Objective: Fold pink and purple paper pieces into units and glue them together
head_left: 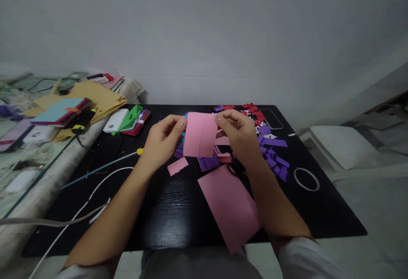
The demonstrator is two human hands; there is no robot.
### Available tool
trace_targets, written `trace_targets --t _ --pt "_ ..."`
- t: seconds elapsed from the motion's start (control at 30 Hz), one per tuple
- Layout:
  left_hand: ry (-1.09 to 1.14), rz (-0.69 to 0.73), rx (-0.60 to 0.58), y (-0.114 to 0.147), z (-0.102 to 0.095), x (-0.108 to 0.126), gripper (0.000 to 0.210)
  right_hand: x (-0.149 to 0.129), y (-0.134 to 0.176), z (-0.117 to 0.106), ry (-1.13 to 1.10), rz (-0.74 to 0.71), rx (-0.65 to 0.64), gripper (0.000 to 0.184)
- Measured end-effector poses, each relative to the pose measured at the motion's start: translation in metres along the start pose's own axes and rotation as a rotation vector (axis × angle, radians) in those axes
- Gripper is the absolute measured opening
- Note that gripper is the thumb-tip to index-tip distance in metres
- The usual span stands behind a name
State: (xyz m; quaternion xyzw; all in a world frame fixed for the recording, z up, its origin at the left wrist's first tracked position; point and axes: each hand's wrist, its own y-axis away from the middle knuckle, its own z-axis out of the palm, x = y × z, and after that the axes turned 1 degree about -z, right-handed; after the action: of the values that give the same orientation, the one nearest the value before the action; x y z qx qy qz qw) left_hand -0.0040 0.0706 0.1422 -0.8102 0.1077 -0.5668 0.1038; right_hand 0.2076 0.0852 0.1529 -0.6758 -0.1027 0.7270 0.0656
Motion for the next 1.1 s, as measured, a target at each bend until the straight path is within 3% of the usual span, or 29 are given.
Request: trace_targets --t 0.07,0.17,0.23,0.3,0.37,0.57,0.77,0.97,1.1 --pt "-0.071 -0.044 -0.002 0.005 -0.001 -0.016 0.035 0.003 0.0 -0.005 -0.054 0.048 0.047 0.026" --pt "-0.353 -0.062 -0.261 0.023 -0.002 -0.044 0.017 0.021 0.013 -0.006 -0.155 0.174 0.007 0.031" --pt "-0.538 -0.088 -0.395 0.037 -0.004 -0.063 0.012 0.043 0.032 0.0 -0.224 0.368 -0.149 0.037" --pt "-0.584 -0.119 -0.425 0.047 -0.006 -0.079 0.014 0.069 0.055 0.01 -0.244 0.562 -0.285 0.042" --pt "-0.586 -0.149 -0.432 0.053 -0.008 -0.092 0.02 0.095 0.076 0.021 -0.208 0.646 -0.366 0.045" --pt "-0.477 -0.197 -0.374 0.045 -0.014 -0.105 0.019 0.133 0.094 0.027 -0.121 0.616 -0.284 0.044" --pt "0.221 -0.358 -0.198 0.044 -0.007 -0.114 0.025 0.143 0.089 0.019 -0.019 0.464 -0.169 0.034" --pt "0.434 -0.469 -0.083 0.054 0.005 -0.132 0.029 0.147 0.103 0.016 0.049 0.39 -0.148 0.028" --pt "0.485 -0.507 -0.086 0.058 0.008 -0.135 0.034 0.146 0.107 0.012 0.074 0.394 -0.156 0.025"
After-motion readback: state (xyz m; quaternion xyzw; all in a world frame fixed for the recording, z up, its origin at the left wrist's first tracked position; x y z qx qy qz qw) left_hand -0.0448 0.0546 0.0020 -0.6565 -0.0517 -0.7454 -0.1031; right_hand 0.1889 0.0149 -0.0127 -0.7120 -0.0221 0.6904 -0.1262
